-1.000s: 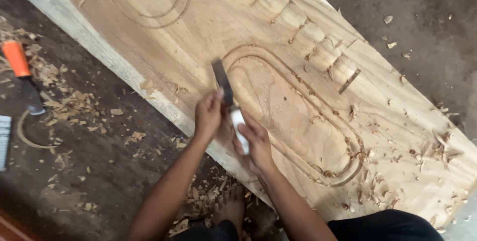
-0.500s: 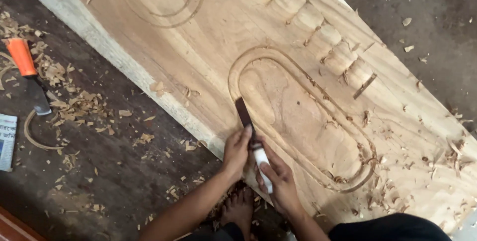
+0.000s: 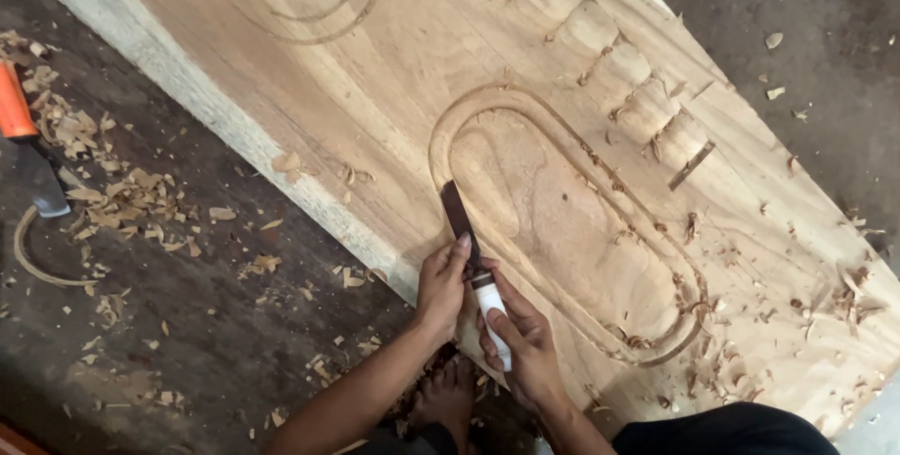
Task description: The person carves decorative grooves and details into a wooden board using a chisel.
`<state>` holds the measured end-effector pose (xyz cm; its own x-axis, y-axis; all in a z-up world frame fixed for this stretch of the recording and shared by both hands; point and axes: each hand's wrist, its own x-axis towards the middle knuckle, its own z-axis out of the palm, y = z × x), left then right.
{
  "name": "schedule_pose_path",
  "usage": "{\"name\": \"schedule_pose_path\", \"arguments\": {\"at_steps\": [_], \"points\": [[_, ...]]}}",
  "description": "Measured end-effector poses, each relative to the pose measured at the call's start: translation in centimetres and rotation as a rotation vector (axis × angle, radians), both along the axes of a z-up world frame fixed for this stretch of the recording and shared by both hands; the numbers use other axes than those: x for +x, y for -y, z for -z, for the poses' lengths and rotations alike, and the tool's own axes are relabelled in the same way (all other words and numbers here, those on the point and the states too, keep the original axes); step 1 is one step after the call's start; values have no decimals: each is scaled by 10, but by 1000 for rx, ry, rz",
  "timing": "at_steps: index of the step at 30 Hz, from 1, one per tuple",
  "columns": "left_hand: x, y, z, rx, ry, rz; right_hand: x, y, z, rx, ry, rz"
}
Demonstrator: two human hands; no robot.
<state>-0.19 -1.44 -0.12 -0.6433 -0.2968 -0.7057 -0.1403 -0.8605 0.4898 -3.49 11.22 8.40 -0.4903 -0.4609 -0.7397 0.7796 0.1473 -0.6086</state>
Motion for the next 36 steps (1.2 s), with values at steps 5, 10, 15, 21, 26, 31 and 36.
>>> {"name": "schedule_pose_path", "arguments": {"at_steps": [5, 10, 15, 21, 26, 31, 36], "points": [[-2, 1, -1, 8, -14, -27, 2, 3, 1, 2, -7, 14], [-14, 22, -15, -48, 137, 40, -7, 33, -20, -59, -41, 12], [-41, 79, -56, -334, 54, 99, -27, 72, -14, -234, -239, -12], [-1, 41, -4, -172, -212, 160, -30, -1, -6, -2, -292, -70], [17, -9, -18, 153, 133, 141, -5, -39, 4, 143, -152, -198], [9, -19, 13, -4, -68, -17, -14, -12, -8, 51, -155, -202], [8, -3, -13, 33, 24, 43, -6, 6, -25, 194, -82, -182]]}}
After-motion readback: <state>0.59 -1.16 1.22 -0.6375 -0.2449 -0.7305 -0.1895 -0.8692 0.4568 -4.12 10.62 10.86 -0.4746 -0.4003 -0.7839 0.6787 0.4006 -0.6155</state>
